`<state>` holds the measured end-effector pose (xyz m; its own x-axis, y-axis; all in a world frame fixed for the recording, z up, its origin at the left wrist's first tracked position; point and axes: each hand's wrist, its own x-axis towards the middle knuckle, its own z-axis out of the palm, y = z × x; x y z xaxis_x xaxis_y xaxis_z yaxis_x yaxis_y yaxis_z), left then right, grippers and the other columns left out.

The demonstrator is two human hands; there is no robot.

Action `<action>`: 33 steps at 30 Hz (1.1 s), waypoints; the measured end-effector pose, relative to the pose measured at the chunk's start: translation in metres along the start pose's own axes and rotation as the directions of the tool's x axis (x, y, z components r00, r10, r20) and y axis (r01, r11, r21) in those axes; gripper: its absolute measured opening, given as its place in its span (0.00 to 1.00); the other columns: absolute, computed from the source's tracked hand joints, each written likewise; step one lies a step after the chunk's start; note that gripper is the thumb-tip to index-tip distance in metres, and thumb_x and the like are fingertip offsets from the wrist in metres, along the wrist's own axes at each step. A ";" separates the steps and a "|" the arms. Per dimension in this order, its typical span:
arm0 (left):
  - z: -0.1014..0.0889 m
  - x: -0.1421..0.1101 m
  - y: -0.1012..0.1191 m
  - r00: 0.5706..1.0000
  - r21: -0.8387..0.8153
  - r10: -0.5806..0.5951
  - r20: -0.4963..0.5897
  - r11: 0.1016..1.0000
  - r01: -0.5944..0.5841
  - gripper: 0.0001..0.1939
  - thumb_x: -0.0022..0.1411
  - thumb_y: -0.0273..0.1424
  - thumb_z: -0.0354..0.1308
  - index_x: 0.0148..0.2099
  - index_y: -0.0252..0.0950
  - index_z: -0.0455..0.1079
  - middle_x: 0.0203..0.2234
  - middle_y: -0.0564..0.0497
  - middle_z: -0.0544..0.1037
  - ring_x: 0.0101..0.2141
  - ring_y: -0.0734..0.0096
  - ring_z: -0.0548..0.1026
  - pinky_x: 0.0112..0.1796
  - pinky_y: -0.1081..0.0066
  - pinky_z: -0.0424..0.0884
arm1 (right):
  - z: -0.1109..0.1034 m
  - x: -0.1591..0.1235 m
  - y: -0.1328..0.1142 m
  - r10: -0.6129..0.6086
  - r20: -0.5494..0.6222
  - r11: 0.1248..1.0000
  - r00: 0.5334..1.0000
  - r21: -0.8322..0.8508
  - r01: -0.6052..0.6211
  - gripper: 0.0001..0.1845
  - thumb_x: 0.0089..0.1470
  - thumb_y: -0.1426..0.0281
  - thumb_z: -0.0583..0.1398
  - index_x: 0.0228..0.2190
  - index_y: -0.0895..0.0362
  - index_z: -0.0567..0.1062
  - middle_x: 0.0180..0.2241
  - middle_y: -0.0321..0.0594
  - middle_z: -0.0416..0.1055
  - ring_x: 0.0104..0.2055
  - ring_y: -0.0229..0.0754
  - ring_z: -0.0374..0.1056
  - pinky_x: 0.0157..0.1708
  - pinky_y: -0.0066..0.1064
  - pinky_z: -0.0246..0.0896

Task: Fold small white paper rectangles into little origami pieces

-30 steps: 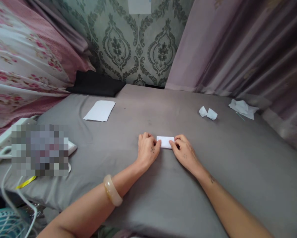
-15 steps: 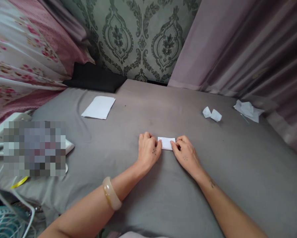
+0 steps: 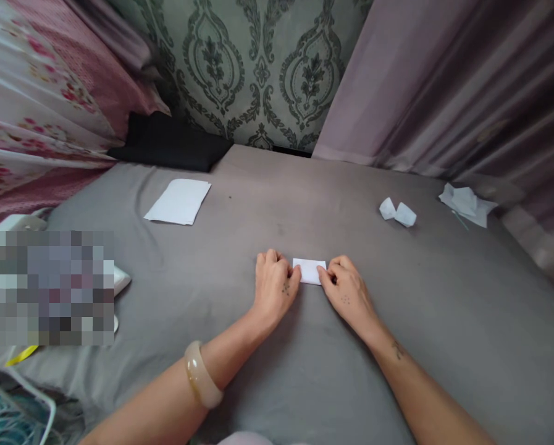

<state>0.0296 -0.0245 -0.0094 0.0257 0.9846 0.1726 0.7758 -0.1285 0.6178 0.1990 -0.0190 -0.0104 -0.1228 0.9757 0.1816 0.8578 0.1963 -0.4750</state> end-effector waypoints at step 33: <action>-0.006 0.024 -0.018 0.898 0.028 0.404 0.174 0.910 -0.414 0.11 0.64 0.27 0.48 0.37 0.37 0.72 0.35 0.49 0.75 0.36 0.65 0.66 0.43 0.66 0.63 | -0.004 -0.003 -0.013 -0.332 0.104 0.930 0.937 -0.130 0.344 0.14 0.60 0.77 0.49 0.38 0.56 0.73 0.39 0.42 0.70 0.41 0.43 0.61 0.43 0.33 0.57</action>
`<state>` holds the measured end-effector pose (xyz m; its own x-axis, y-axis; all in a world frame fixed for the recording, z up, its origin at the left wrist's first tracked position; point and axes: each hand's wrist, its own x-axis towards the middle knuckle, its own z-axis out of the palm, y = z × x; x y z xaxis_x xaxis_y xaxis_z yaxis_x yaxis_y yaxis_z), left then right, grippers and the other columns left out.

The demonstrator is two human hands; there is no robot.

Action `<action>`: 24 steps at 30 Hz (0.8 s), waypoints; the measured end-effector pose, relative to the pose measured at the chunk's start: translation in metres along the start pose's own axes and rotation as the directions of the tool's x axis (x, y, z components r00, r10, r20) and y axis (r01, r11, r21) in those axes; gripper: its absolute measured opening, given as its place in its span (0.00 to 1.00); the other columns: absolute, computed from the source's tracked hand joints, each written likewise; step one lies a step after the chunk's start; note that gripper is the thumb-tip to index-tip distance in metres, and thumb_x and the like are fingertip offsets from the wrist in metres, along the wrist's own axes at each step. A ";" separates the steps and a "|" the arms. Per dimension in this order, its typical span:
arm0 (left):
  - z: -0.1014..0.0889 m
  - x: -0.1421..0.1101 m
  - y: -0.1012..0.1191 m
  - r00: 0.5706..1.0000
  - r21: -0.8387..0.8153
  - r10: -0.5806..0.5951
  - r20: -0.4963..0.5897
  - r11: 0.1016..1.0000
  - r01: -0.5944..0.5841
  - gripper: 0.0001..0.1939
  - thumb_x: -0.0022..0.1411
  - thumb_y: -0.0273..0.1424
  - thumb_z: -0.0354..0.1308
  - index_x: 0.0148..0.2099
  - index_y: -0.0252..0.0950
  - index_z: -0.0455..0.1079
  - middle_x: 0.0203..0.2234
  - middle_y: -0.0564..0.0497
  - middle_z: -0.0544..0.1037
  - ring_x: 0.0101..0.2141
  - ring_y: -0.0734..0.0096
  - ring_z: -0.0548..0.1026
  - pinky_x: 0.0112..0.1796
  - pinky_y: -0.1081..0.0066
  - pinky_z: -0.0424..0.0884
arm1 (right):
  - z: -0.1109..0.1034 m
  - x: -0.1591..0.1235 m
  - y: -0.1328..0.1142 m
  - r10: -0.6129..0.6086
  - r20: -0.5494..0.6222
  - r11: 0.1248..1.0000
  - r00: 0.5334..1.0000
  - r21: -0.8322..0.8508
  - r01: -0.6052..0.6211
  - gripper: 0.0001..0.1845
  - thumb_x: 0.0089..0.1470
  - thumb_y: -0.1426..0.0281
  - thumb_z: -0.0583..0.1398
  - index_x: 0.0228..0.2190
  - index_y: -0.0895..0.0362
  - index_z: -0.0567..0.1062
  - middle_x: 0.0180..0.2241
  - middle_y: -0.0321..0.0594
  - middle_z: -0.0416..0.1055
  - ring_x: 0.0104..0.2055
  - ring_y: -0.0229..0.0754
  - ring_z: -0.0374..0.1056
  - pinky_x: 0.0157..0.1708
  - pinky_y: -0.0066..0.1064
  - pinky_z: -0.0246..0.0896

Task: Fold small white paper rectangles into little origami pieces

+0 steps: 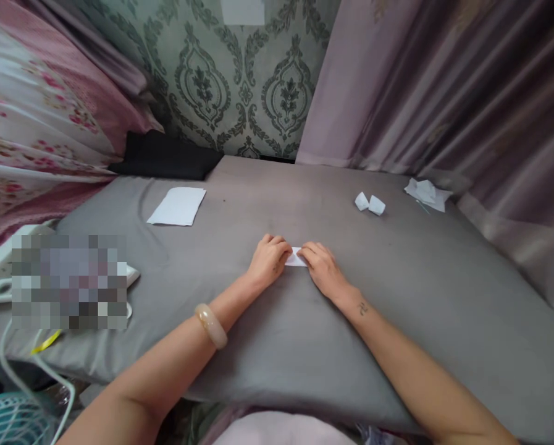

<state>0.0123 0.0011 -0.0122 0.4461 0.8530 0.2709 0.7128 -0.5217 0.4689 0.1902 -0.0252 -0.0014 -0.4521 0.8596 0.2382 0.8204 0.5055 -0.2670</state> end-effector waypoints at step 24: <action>-0.027 -0.012 -0.015 0.968 0.047 0.160 0.193 0.984 -0.172 0.22 0.55 0.19 0.46 0.48 0.39 0.74 0.46 0.51 0.76 0.44 0.65 0.69 0.47 0.66 0.65 | -0.008 -0.025 -0.067 0.185 0.101 0.937 0.977 -0.317 -0.145 0.24 0.64 0.64 0.45 0.57 0.54 0.65 0.58 0.57 0.59 0.58 0.52 0.58 0.57 0.46 0.43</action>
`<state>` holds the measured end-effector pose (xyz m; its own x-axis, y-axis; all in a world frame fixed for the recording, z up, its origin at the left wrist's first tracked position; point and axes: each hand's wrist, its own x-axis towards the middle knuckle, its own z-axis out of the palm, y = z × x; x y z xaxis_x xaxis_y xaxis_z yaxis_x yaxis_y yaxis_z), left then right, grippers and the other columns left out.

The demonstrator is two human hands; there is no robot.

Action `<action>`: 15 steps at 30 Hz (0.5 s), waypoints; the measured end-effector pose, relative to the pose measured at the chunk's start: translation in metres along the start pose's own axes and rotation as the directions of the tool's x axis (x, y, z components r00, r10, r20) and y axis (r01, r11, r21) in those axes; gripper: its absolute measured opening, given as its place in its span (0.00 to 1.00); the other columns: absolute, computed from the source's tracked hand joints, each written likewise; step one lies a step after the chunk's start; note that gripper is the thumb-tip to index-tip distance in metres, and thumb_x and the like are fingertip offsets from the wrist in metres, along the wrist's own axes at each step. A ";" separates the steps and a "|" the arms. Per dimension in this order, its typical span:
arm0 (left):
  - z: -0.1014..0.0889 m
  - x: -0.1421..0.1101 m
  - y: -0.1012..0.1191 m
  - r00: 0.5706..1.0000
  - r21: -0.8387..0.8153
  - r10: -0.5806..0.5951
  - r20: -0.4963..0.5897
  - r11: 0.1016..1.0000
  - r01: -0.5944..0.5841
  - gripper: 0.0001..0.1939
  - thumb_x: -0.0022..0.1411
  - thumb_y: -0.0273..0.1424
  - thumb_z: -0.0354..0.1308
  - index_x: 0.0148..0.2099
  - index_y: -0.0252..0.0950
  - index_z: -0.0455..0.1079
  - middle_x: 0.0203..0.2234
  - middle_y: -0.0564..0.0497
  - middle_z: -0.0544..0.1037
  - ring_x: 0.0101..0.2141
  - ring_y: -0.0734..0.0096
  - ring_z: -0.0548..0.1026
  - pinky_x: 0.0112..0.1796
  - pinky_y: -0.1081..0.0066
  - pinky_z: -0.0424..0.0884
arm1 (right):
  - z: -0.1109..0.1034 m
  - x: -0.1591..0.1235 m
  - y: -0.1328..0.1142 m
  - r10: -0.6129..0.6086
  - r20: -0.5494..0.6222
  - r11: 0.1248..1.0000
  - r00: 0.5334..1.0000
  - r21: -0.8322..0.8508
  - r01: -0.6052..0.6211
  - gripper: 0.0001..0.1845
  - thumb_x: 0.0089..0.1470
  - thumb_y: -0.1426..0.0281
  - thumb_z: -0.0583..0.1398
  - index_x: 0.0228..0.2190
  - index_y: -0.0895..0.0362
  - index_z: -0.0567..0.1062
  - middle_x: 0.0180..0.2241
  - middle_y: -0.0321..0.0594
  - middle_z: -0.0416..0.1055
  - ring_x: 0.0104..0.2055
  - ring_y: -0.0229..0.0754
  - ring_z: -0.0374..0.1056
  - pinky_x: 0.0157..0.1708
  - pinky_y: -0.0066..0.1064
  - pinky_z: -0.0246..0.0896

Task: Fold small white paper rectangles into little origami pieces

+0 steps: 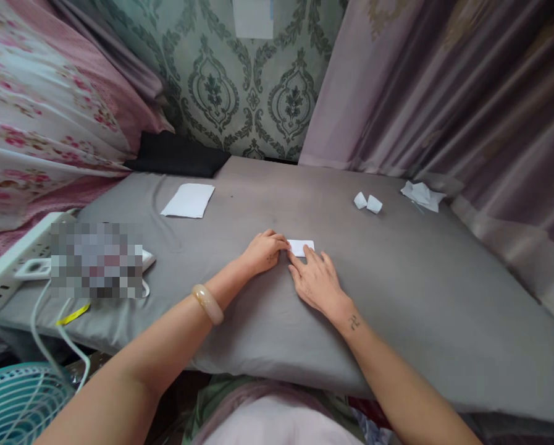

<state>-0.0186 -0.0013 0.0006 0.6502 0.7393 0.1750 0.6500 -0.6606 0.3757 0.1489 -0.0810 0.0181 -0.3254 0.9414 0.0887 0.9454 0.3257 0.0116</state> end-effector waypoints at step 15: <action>0.010 0.004 0.052 0.914 0.075 -0.392 -0.107 0.913 0.400 0.10 0.65 0.29 0.45 0.40 0.38 0.69 0.41 0.47 0.74 0.43 0.60 0.67 0.38 0.64 0.61 | 0.003 -0.005 0.016 -0.041 -0.012 0.987 0.999 0.156 0.043 0.26 0.62 0.65 0.47 0.57 0.64 0.62 0.58 0.56 0.60 0.60 0.50 0.57 0.57 0.40 0.50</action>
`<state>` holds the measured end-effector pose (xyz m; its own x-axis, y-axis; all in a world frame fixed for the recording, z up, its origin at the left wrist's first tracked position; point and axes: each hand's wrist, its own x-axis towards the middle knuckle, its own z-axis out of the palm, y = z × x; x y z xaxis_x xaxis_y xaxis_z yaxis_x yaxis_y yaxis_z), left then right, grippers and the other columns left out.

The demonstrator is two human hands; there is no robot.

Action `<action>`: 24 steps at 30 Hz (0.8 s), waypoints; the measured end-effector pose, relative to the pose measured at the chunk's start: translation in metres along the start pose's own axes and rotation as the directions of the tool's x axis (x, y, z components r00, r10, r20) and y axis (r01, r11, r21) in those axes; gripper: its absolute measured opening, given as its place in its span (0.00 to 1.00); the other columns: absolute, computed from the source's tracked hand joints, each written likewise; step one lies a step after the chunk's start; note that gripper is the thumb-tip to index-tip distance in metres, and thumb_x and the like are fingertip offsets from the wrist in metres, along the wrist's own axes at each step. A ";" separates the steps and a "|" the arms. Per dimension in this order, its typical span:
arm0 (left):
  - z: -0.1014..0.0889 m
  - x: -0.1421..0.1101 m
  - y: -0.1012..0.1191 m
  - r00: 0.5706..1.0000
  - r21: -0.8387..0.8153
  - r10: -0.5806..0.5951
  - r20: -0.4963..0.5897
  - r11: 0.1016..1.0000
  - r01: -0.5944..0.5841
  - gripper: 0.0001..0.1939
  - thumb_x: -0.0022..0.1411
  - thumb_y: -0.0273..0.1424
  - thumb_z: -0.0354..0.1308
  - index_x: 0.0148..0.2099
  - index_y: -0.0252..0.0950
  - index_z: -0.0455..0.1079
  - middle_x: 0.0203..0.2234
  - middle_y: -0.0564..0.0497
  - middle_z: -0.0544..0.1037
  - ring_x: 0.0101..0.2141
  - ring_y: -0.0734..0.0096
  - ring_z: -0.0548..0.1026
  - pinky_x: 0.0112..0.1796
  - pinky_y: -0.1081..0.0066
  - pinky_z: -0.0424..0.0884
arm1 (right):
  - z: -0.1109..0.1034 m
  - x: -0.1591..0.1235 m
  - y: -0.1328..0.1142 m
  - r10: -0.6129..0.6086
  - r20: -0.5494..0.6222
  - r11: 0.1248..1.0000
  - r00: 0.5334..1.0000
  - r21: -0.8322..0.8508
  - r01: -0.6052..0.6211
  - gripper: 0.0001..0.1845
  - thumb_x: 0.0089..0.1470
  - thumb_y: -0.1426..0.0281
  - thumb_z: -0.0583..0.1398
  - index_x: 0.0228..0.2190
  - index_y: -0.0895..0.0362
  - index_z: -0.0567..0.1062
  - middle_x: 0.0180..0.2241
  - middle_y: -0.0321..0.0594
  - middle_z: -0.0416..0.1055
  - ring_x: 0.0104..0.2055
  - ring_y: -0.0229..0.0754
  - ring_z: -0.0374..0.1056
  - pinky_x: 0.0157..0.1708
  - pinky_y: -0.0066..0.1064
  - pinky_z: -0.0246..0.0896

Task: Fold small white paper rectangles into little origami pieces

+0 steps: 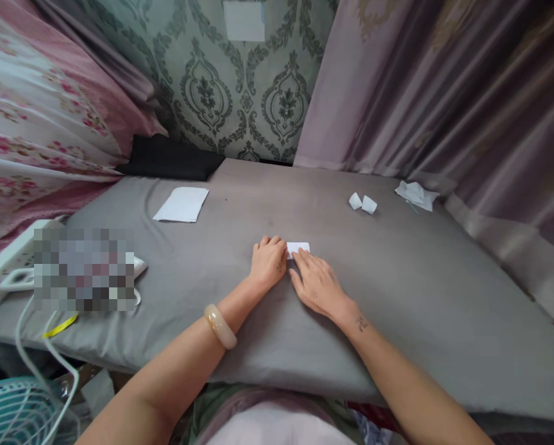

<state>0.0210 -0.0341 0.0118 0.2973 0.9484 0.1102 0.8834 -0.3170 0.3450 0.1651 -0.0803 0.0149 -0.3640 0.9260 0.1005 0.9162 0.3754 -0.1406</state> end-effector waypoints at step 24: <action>0.013 -0.005 -0.013 0.998 -0.180 -0.048 -0.043 0.983 0.039 0.10 0.62 0.38 0.54 0.44 0.42 0.68 0.44 0.49 0.74 0.47 0.57 0.65 0.44 0.59 0.57 | 0.002 -0.007 0.002 0.117 -0.004 0.989 0.993 -0.094 -0.117 0.26 0.64 0.66 0.43 0.56 0.66 0.65 0.60 0.54 0.58 0.60 0.52 0.56 0.55 0.41 0.55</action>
<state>0.0127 -0.0344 -0.0051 0.2391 0.9617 0.1336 0.8150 -0.2736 0.5109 0.1694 -0.0858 0.0123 -0.2536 0.9634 0.0872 0.9641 0.2590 -0.0581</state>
